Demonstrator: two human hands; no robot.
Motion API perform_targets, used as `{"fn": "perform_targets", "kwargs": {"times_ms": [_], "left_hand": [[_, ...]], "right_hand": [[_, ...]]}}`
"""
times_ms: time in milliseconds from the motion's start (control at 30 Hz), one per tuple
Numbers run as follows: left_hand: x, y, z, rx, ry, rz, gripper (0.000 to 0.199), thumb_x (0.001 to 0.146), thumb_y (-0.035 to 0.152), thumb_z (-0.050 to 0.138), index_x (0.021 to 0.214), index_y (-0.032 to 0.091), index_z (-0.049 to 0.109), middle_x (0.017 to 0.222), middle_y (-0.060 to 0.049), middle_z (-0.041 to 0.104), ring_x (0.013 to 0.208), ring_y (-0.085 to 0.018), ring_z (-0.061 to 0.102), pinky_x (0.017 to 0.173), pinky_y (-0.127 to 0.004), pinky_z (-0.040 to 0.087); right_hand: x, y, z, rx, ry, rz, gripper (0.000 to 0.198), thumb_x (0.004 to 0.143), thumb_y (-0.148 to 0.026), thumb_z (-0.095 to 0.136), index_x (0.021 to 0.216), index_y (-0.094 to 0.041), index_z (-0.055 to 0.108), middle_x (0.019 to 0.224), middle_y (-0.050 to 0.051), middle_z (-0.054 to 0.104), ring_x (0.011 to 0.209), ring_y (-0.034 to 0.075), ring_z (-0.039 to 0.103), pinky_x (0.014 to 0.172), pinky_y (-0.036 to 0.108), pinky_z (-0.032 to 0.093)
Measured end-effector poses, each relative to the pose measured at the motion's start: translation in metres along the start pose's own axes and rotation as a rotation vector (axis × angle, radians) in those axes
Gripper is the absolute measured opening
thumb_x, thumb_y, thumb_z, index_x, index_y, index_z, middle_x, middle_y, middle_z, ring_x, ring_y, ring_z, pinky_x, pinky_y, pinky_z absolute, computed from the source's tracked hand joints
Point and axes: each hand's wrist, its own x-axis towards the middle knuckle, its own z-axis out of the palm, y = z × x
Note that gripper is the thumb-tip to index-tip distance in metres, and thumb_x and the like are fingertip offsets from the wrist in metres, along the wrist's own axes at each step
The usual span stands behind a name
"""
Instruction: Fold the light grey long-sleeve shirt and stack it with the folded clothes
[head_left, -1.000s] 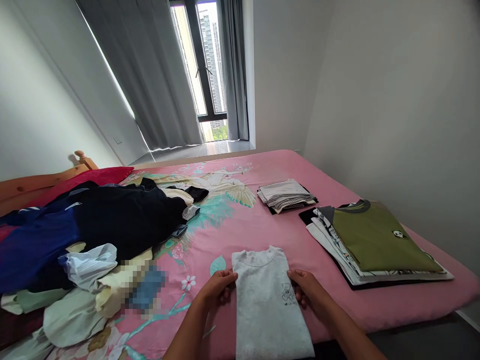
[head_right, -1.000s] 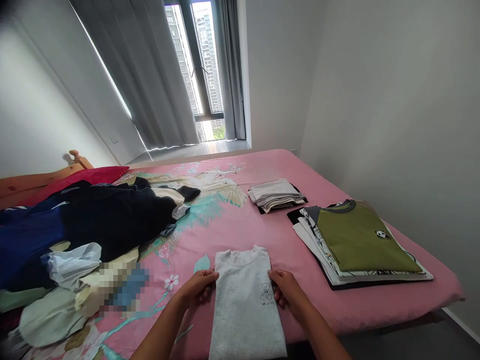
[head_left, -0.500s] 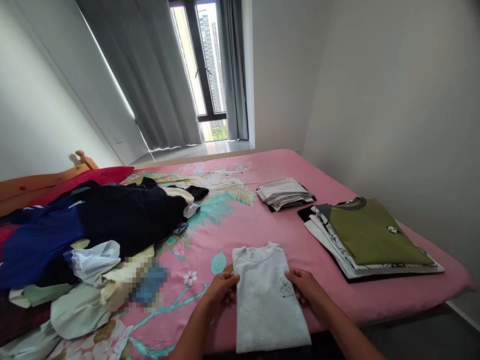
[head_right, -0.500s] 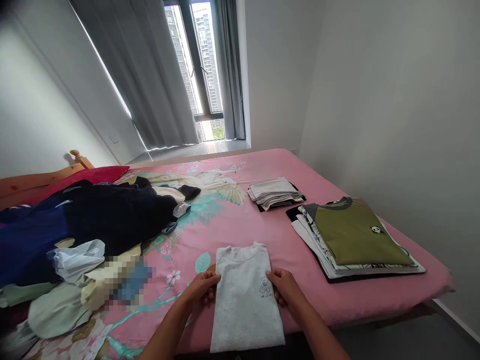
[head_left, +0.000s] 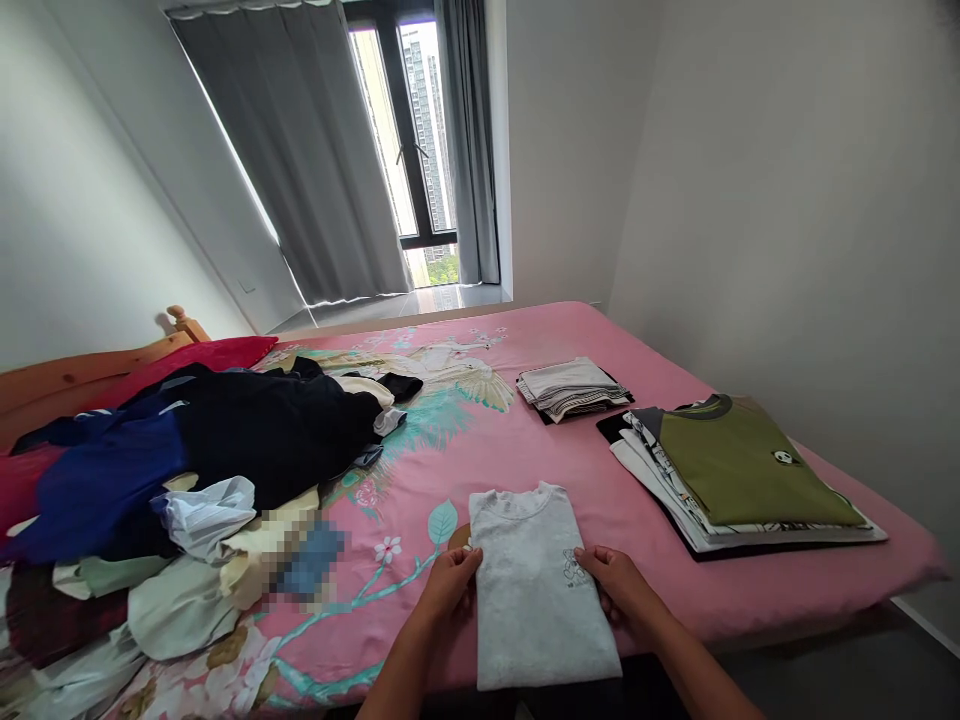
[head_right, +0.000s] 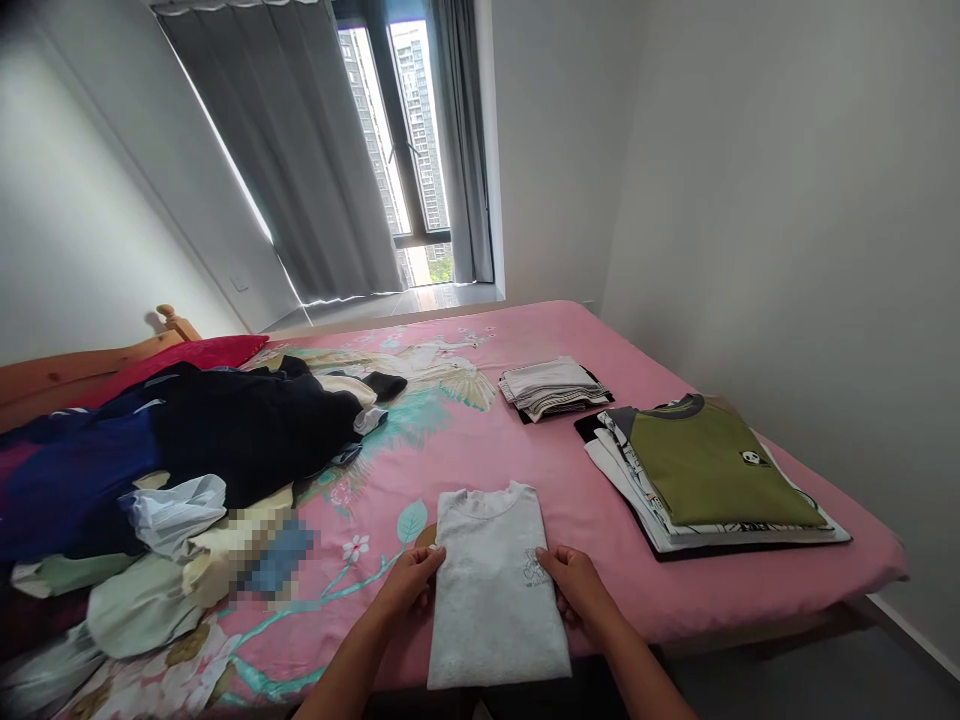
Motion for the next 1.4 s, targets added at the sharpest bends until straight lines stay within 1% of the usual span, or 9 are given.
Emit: {"fn": "perform_targets", "kwargs": {"times_ms": [167,333,533,700,900,1000,1133,1267,1400], "left_hand": [[-0.011,0.002,-0.004,0.022,-0.092,-0.018,0.048,0.056,0.064,0.064,0.061,0.021,0.042,0.045,0.009,0.045,0.027,-0.005,0.034,0.028,-0.02,0.019],[-0.015,-0.006,0.005,0.092,0.064,0.037,0.047,0.057,0.064,0.06,0.061,0.023,0.037,0.044,0.011,0.036,0.029,-0.004,0.027,0.031,-0.02,0.017],[-0.033,-0.017,0.012,0.266,0.114,0.061,0.039,0.062,0.052,0.062,0.054,0.02,0.041,0.049,0.007,0.039,0.045,-0.008,0.039,0.045,-0.022,0.025],[-0.059,-0.016,0.014,0.479,0.24,0.062,0.027,0.064,0.039,0.064,0.055,0.02,0.048,0.054,0.002,0.051,0.059,-0.016,0.048,0.054,-0.025,0.024],[-0.083,-0.012,0.022,0.679,0.233,0.014,0.038,0.066,0.058,0.058,0.057,0.021,0.052,0.062,-0.006,0.061,0.066,-0.025,0.056,0.058,-0.029,0.031],[-0.083,-0.021,0.026,0.371,0.153,-0.064,0.037,0.06,0.052,0.066,0.053,0.02,0.049,0.057,-0.003,0.055,0.06,-0.022,0.054,0.054,-0.03,0.035],[-0.074,-0.031,0.03,-0.061,0.04,-0.199,0.042,0.052,0.048,0.072,0.076,0.019,0.054,0.071,-0.002,0.06,0.06,-0.02,0.057,0.049,-0.031,0.044],[-0.075,-0.026,0.035,-0.269,0.016,-0.22,0.05,0.058,0.056,0.067,0.09,0.019,0.055,0.078,-0.003,0.063,0.066,-0.019,0.06,0.054,-0.032,0.049],[-0.091,-0.027,0.045,-0.469,-0.2,-0.184,0.052,0.051,0.039,0.076,0.095,0.018,0.059,0.075,-0.006,0.066,0.061,-0.021,0.061,0.047,-0.03,0.046]], "right_hand": [[0.0,0.005,0.001,-0.058,-0.004,-0.012,0.034,0.072,-0.053,0.056,0.069,-0.021,0.045,0.04,-0.011,0.035,0.028,0.005,0.031,0.029,0.018,0.017],[0.002,0.01,0.002,-0.156,0.106,-0.085,0.033,0.074,-0.053,0.05,0.069,-0.021,0.047,0.045,-0.009,0.038,0.031,0.007,0.033,0.032,0.021,0.02],[-0.014,0.017,-0.01,-0.363,0.2,-0.148,0.036,0.069,-0.056,0.059,0.07,-0.02,0.057,0.07,0.002,0.064,0.066,0.017,0.057,0.057,0.026,0.037],[-0.035,0.018,-0.009,-0.658,0.211,-0.117,0.042,0.069,-0.064,0.055,0.064,-0.022,0.056,0.068,0.005,0.064,0.065,0.021,0.056,0.056,0.029,0.031],[-0.054,0.018,-0.003,-0.869,0.223,-0.116,0.053,0.071,-0.072,0.046,0.057,-0.022,0.052,0.065,0.008,0.062,0.063,0.023,0.055,0.053,0.03,0.028],[-0.055,0.027,0.001,-0.733,0.171,-0.08,0.051,0.071,-0.07,0.048,0.058,-0.021,0.049,0.063,0.007,0.058,0.058,0.021,0.055,0.049,0.029,0.032],[-0.053,0.03,0.011,-0.276,0.056,0.126,0.044,0.069,-0.062,0.056,0.082,-0.019,0.054,0.075,0.007,0.06,0.055,0.019,0.058,0.041,0.027,0.04],[-0.056,0.019,0.015,0.003,0.064,0.124,0.047,0.064,-0.051,0.064,0.099,-0.02,0.056,0.094,0.009,0.063,0.072,0.02,0.06,0.045,0.026,0.046],[-0.066,0.017,0.002,0.202,-0.16,0.085,0.052,0.06,-0.045,0.066,0.105,-0.02,0.057,0.084,0.007,0.066,0.066,0.019,0.061,0.049,0.026,0.046]]}}
